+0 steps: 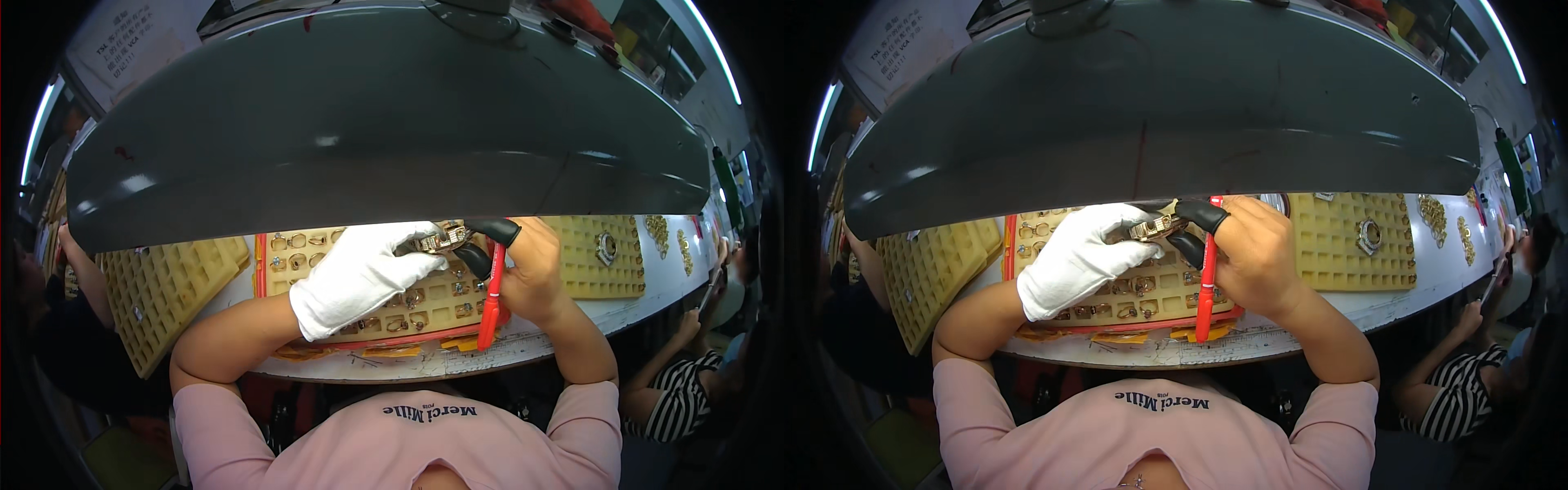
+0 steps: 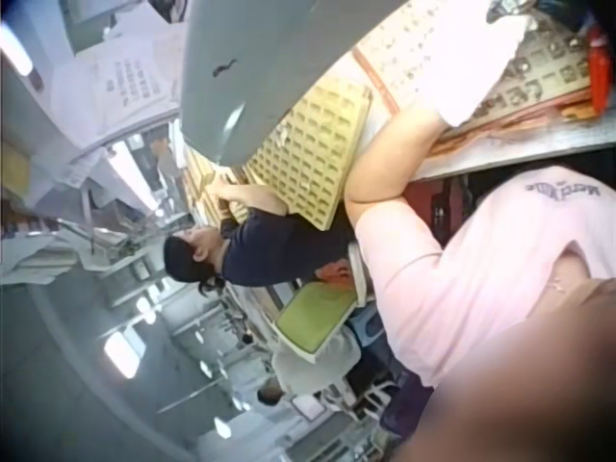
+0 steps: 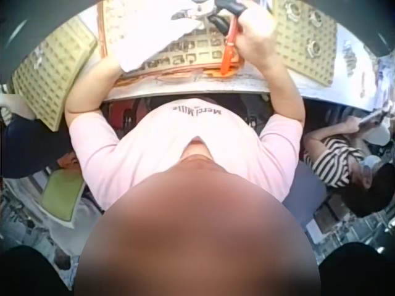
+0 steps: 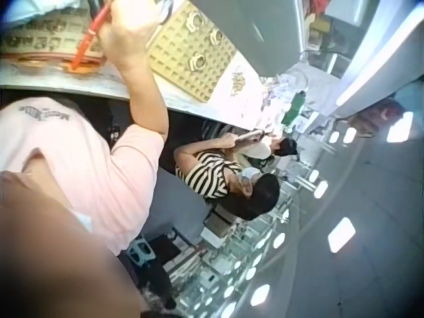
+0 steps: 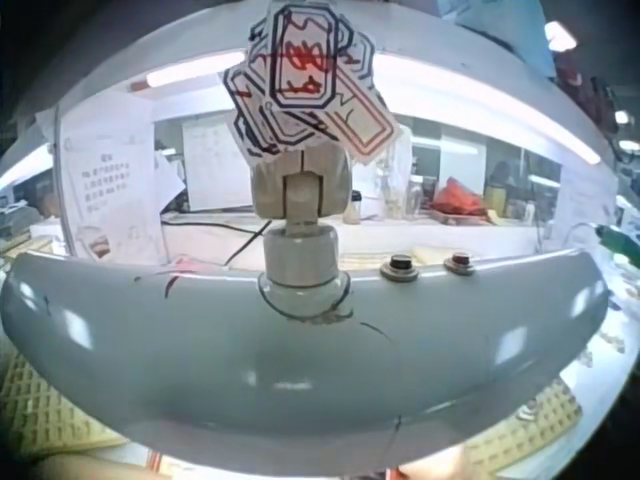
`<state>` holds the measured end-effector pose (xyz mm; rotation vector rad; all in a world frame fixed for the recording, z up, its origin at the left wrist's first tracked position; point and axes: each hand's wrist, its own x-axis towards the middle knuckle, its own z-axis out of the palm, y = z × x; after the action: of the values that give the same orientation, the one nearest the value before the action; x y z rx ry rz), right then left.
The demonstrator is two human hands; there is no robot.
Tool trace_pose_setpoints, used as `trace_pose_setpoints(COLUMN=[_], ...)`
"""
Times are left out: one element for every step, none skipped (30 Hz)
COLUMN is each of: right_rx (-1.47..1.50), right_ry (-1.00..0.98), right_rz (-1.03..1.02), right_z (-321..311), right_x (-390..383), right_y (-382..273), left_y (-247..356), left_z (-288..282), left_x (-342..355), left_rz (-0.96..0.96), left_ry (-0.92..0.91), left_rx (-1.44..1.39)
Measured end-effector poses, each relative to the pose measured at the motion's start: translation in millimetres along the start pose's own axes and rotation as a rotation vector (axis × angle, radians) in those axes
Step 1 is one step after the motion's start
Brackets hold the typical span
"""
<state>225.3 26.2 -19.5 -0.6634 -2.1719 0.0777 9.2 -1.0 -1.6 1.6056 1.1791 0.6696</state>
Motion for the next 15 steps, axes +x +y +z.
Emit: trace_pose_setpoints(right_rx=[-0.004, -0.009, -0.005, -0.002, 0.0, -0.006, -0.007, -0.007, -0.03, -0.031, -0.032, -0.04, -0.014, 0.012, 0.039], right_ry=[0.015, 0.031, 0.005, 0.02, 0.036, 0.018, 0.037, 0.056, 0.046, 0.053, 0.06, -0.004, 0.021, 0.046, 0.003], right_rz=[-0.009, -0.018, -0.016, -0.023, -0.031, -0.02, -0.03, -0.04, -0.036, -0.029, -0.022, 0.033, 0.032, 0.031, 0.066], right_z=[1, 2, 0, 1, 2, 1, 2, 4, 3, 4, 4, 1, 4, 6, 5], right_x=[0, -1, 1, 1, 1, 1, 1, 1, 1, 1, 0, -1, 0, 0, -1], right_y=[0, 1, 0, 0, 0, 0, 0, 1, 3, 3, 4, 3, 5, 6, 6], left_y=[0, 3, 4, 4, 5, 8, 10, 11, 12, 4, 4, 5, 7, 12, 9], left_z=[0, 0, 0, 0, 0, 1, 1, 1, 1, -1, 0, 0, 0, 1, 1], left_x=[0, -1, -1, -1, -1, -2, -2, -3, -3, -1, -2, -3, -3, -5, -4], left_rz=[-0.01, -0.014, -0.015, -0.017, -0.02, -0.119, -0.119, -0.137, -0.154, -0.004, -0.003, -0.001, 0.001, -0.052, -0.051], left_ry=[-0.001, 0.01, 0.01, 0.004, -0.002, -0.012, -0.011, -0.012, -0.014, 0.015, 0.015, 0.021, 0.027, 0.021, 0.022], left_rx=[-0.006, -0.007, -0.008, -0.017, -0.027, -0.141, -0.141, -0.18, -0.218, -0.008, -0.008, -0.026, -0.044, -0.123, -0.124])
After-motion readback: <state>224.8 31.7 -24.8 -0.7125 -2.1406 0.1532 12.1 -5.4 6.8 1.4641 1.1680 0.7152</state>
